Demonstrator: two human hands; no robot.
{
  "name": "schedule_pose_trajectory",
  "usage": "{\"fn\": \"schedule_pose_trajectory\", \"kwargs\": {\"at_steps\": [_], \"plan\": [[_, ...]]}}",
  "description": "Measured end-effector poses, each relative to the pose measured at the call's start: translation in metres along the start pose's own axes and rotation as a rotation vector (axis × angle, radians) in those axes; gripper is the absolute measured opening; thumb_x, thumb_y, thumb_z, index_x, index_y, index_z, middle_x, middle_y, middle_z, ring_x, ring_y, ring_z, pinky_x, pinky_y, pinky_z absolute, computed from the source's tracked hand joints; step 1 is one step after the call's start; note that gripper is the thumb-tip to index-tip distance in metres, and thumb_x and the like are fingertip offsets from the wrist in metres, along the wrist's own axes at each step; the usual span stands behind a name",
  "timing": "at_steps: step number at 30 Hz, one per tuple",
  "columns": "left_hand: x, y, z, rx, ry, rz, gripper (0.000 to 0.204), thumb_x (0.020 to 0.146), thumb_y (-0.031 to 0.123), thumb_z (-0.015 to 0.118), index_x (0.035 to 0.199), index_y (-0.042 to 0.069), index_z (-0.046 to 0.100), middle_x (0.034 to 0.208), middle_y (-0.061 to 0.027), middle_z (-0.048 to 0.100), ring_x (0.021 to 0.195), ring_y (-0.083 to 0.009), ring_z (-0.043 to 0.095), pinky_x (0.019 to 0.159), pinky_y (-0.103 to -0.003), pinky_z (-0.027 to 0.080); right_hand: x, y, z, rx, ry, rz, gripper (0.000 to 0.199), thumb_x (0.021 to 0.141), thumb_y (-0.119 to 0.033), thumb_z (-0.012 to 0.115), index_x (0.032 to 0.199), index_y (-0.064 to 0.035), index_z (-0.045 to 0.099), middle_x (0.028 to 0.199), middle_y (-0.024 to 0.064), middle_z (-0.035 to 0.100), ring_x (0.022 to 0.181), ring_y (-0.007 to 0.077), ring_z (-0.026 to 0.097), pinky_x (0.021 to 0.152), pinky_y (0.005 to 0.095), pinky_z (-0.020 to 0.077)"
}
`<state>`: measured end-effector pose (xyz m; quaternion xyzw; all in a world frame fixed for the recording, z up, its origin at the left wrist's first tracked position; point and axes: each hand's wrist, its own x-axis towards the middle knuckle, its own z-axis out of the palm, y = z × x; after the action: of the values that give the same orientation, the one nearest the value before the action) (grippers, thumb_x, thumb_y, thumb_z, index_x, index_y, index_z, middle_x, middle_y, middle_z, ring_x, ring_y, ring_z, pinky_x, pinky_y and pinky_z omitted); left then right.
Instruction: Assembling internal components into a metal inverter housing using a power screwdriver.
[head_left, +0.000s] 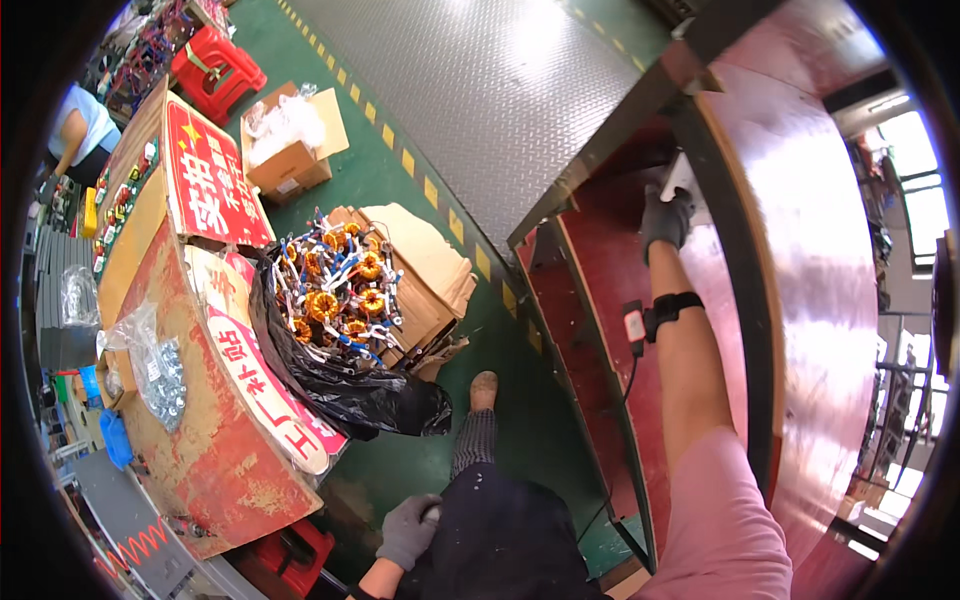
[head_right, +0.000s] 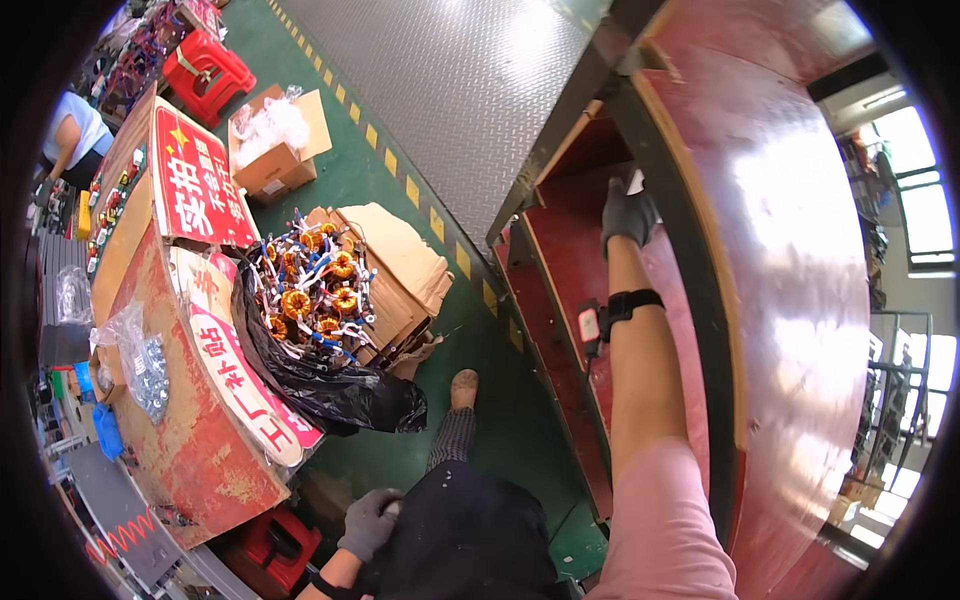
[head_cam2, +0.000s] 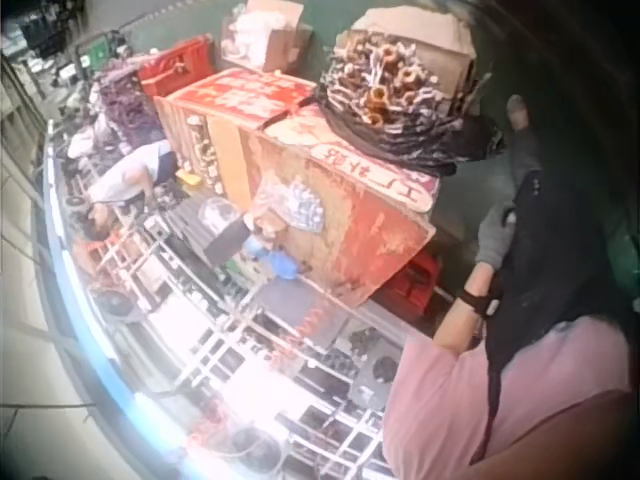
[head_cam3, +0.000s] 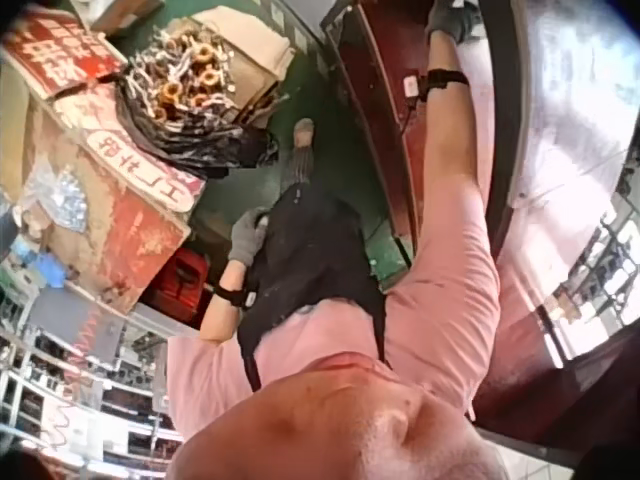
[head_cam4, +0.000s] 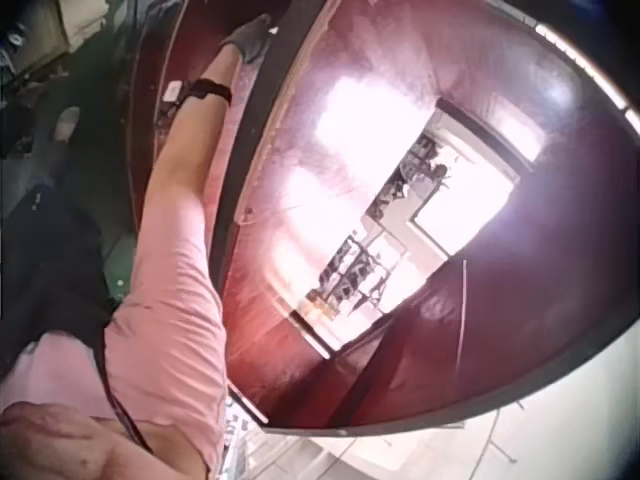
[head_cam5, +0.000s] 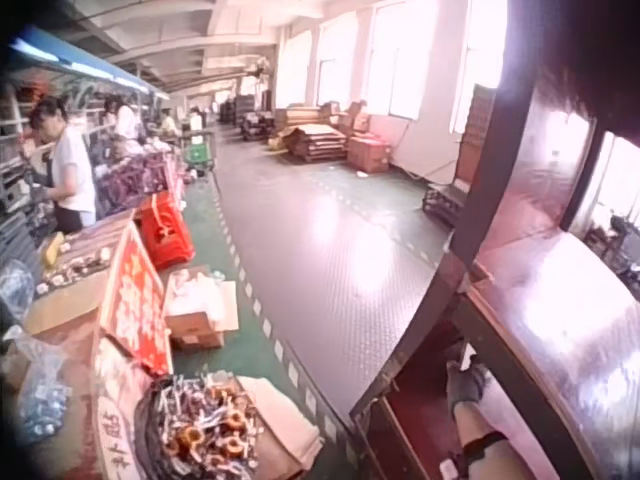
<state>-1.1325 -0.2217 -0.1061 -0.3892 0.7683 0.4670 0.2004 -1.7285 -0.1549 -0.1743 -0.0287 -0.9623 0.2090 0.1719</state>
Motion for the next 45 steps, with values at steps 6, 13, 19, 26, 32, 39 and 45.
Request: {"fn": "schedule_pose_trajectory", "kwargs": {"at_steps": [6,13,19,26,32,39,45], "plan": [[0.007,-0.017,-0.007,0.032,0.071,-0.164,0.020,0.080,0.023,0.061,0.097,0.014,0.065,0.098,-0.0091,0.064,0.090,-0.0285,0.062,0.078,-0.037,0.050,0.031,-0.008,-0.004,-0.149,-0.149,-0.068,0.051,0.079,-0.050,0.054,0.098,-0.0039,0.063,0.096,0.0233,0.064,0.091,0.0383,0.062,0.079,0.0477,0.0477],[0.016,0.019,0.005,-0.009,0.066,-0.005,0.021,0.081,0.023,0.059,0.100,0.015,0.065,0.096,-0.0106,0.064,0.090,-0.0304,0.062,0.078,-0.038,0.050,-0.069,0.173,-0.085,-0.088,0.073,-0.127,0.026,0.087,-0.028,0.057,0.097,-0.0053,0.065,0.076,0.0111,0.068,0.069,0.0183,0.064,0.062,0.0330,0.0491],[0.025,0.095,0.051,-0.191,0.018,0.308,0.023,0.084,0.023,0.056,0.104,0.013,0.063,0.098,-0.0117,0.064,0.091,-0.0309,0.061,0.079,-0.038,0.049,-0.187,0.229,-0.270,0.037,-0.269,-0.404,0.020,0.079,-0.012,0.059,0.064,-0.0037,0.048,0.059,0.0156,0.049,0.053,0.0320,0.053,0.048,0.0393,0.0394],[-0.007,0.191,0.114,-0.718,-0.051,0.284,0.031,0.090,0.033,0.051,0.106,0.007,0.059,0.085,-0.0079,0.062,0.073,-0.0207,0.061,0.067,-0.033,0.050,-0.261,0.196,-0.414,0.224,-0.381,-0.809,0.021,0.065,-0.008,0.064,0.059,-0.0062,0.045,0.058,0.0126,0.048,0.051,0.0330,0.051,0.047,0.0412,0.0384],[-0.078,0.161,0.135,-1.315,-0.337,-0.195,0.025,0.090,0.034,0.056,0.097,0.011,0.058,0.081,-0.0031,0.059,0.070,-0.0168,0.055,0.061,-0.032,0.050,-0.291,0.172,-0.527,0.244,-0.787,-1.098,0.012,0.060,-0.009,0.061,0.060,-0.0087,0.050,0.061,0.0081,0.051,0.055,0.0292,0.054,0.048,0.0384,0.0419],[-0.170,0.053,0.154,-1.769,-0.289,-0.474,0.016,0.086,0.014,0.053,0.100,0.006,0.055,0.099,-0.0084,0.062,0.097,-0.0232,0.059,0.087,-0.041,0.048,-0.337,0.139,-0.549,0.316,-1.207,-1.375,0.011,0.061,-0.012,0.060,0.060,-0.0064,0.051,0.060,0.0108,0.051,0.057,0.0330,0.054,0.051,0.0421,0.0426],[-0.266,-0.052,0.109,-1.923,0.082,-0.456,0.022,0.086,0.017,0.052,0.104,0.005,0.055,0.096,-0.0101,0.063,0.087,-0.0251,0.062,0.082,-0.041,0.050,-0.417,0.081,-0.532,0.531,-1.588,-1.415,0.016,0.062,-0.007,0.065,0.060,-0.0043,0.050,0.057,0.0144,0.048,0.053,0.0338,0.050,0.049,0.0399,0.0390]]}}
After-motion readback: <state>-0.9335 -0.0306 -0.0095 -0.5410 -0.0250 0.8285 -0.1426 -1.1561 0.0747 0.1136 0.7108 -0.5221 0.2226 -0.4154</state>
